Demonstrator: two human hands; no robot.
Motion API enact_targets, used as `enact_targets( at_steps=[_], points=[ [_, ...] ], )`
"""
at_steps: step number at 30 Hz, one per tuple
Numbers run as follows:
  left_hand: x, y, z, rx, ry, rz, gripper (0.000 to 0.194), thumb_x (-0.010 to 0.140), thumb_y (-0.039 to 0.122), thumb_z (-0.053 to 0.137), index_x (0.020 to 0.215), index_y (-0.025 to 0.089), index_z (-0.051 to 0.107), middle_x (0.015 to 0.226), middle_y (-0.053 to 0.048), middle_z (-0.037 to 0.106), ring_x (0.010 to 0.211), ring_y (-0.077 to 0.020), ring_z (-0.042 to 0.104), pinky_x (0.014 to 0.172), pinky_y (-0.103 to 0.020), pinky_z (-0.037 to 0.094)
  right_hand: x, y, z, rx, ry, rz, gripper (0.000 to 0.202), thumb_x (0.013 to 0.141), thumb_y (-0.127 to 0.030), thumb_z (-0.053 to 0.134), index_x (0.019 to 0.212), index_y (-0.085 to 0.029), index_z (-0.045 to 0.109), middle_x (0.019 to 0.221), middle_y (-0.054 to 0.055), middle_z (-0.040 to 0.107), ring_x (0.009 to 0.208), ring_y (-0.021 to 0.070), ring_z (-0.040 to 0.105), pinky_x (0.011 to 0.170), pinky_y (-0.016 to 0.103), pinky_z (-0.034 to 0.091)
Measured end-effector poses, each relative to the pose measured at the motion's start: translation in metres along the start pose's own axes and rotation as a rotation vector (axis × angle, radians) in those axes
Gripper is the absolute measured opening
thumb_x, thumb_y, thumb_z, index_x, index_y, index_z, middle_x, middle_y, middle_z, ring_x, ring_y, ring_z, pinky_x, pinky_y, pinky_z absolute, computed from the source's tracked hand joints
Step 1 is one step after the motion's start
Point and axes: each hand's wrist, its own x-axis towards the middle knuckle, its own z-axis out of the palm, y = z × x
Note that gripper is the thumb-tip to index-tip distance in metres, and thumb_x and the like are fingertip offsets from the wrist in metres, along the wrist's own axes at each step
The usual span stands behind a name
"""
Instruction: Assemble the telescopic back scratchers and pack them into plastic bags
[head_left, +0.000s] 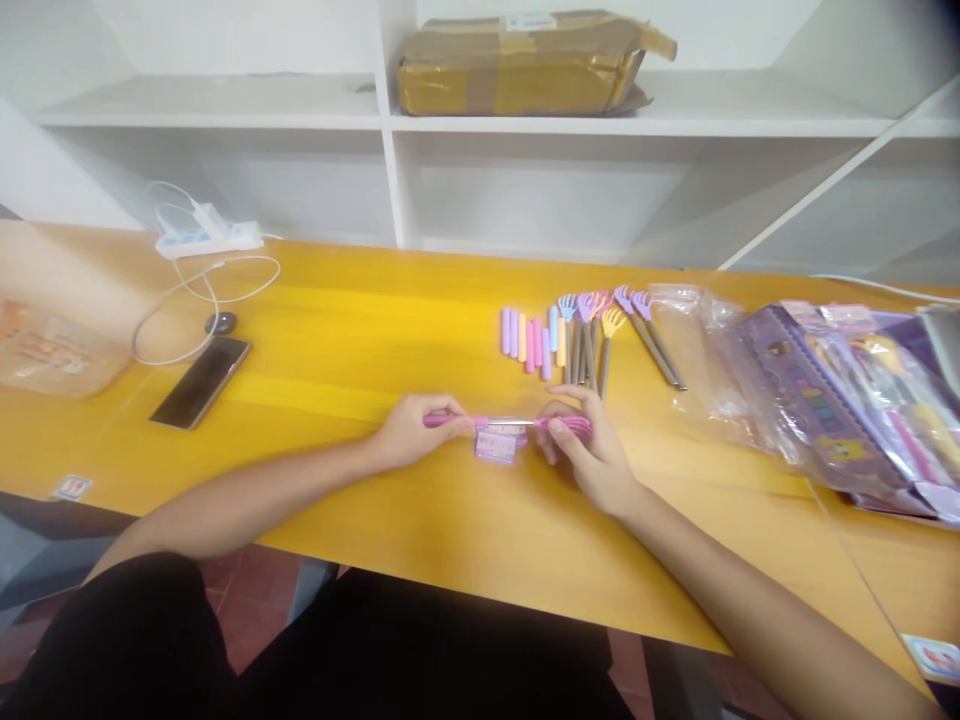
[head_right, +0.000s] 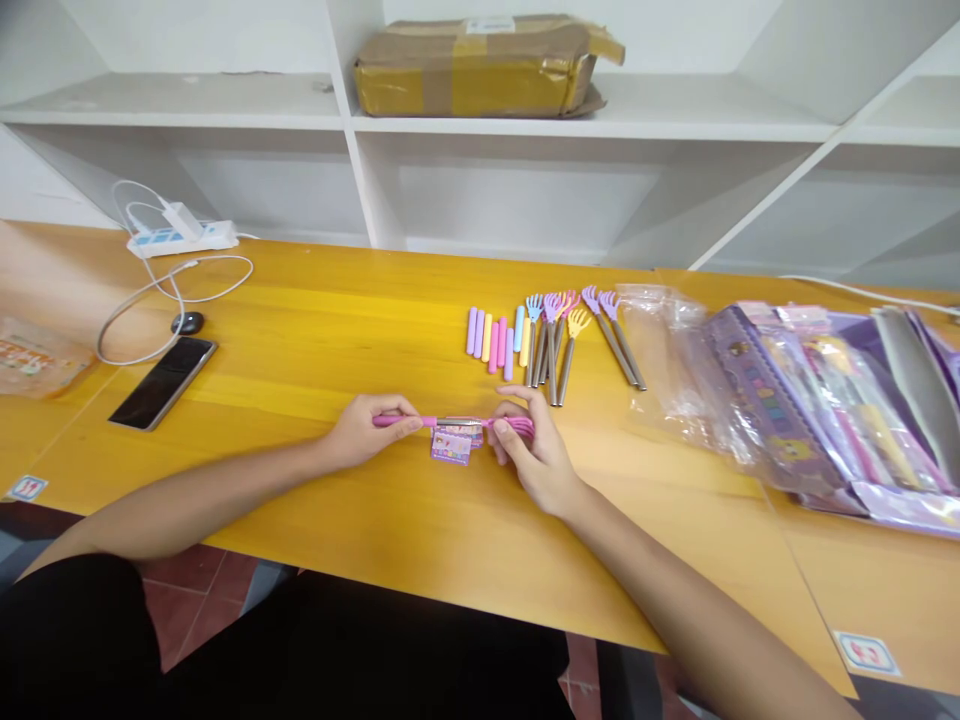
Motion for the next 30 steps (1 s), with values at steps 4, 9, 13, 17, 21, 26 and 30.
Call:
enact_targets(
  at_steps=[4,9,13,17,21,26,30],
  points=[
    [0.0,0.0,0.0,0.012,-0.007,0.009,0.028,0.093,0.045,0.074,0.092,0.017,0.08,0.089,-0.005,0.079,0.082,-0.0173,0.071,0.078,-0.026,0.054,-0.001,0.0,0.002,-0.006,0.001,-0.005,0.035,0.109,-0.046,0.057,0.135,-0.028,0.043,0.08,-0.003,0.057,0.061,0.0126,0.054,0.06,0.028,0.049],
    [0.0,0.001,0.0,0.011,-0.018,0.022,0.031,0.093,0.048,0.075,0.093,0.017,0.08,0.087,-0.004,0.079,0.081,-0.0163,0.071,0.078,-0.025,0.053,-0.001,0.001,0.005,0.006,0.001,-0.016,0.033,0.109,-0.044,0.057,0.135,-0.028,0.045,0.078,-0.004,0.055,0.061,0.0125,0.053,0.06,0.028,0.048],
    [0.0,0.001,0.0,0.03,-0.016,0.036,0.031,0.092,0.048,0.075,0.092,0.017,0.08,0.086,-0.003,0.078,0.08,-0.0159,0.071,0.078,-0.025,0.053,-0.002,0.003,0.005,0.0,-0.005,-0.033,0.033,0.109,-0.044,0.056,0.135,-0.028,0.044,0.078,-0.004,0.055,0.061,0.0122,0.052,0.06,0.028,0.048],
    [0.001,0.001,0.0,0.04,-0.015,0.042,0.031,0.092,0.047,0.075,0.091,0.017,0.08,0.084,-0.002,0.077,0.078,-0.0153,0.07,0.076,-0.024,0.053,-0.001,0.004,0.006,-0.015,-0.016,-0.049,0.029,0.11,-0.042,0.054,0.134,-0.028,0.045,0.076,-0.005,0.053,0.06,0.0119,0.052,0.059,0.027,0.048],
    [0.0,0.0,0.0,0.04,-0.023,0.051,0.029,0.093,0.046,0.075,0.092,0.017,0.08,0.084,-0.002,0.077,0.077,-0.0147,0.07,0.075,-0.024,0.052,-0.001,0.003,0.009,-0.029,-0.017,-0.065,0.028,0.11,-0.041,0.054,0.134,-0.029,0.045,0.077,-0.004,0.054,0.059,0.0117,0.052,0.059,0.027,0.048],
    [0.001,0.003,-0.003,0.071,-0.084,0.074,0.029,0.096,0.046,0.071,0.097,0.018,0.08,0.088,-0.003,0.078,0.078,-0.0148,0.07,0.072,-0.024,0.049,-0.002,-0.006,0.0,-0.079,-0.051,-0.086,0.026,0.112,-0.037,0.05,0.137,-0.029,0.048,0.078,-0.005,0.054,0.055,0.0103,0.051,0.056,0.025,0.047],
    [0.006,0.0,-0.014,0.242,-0.094,0.202,0.038,0.106,0.049,0.057,0.099,0.018,0.078,0.086,-0.002,0.077,0.075,-0.0144,0.068,0.068,-0.024,0.047,0.003,-0.012,-0.024,-0.495,-0.092,-0.221,0.025,0.112,-0.031,0.051,0.136,-0.026,0.056,0.093,0.001,0.066,0.064,0.0113,0.061,0.057,0.025,0.049]
  ],
)
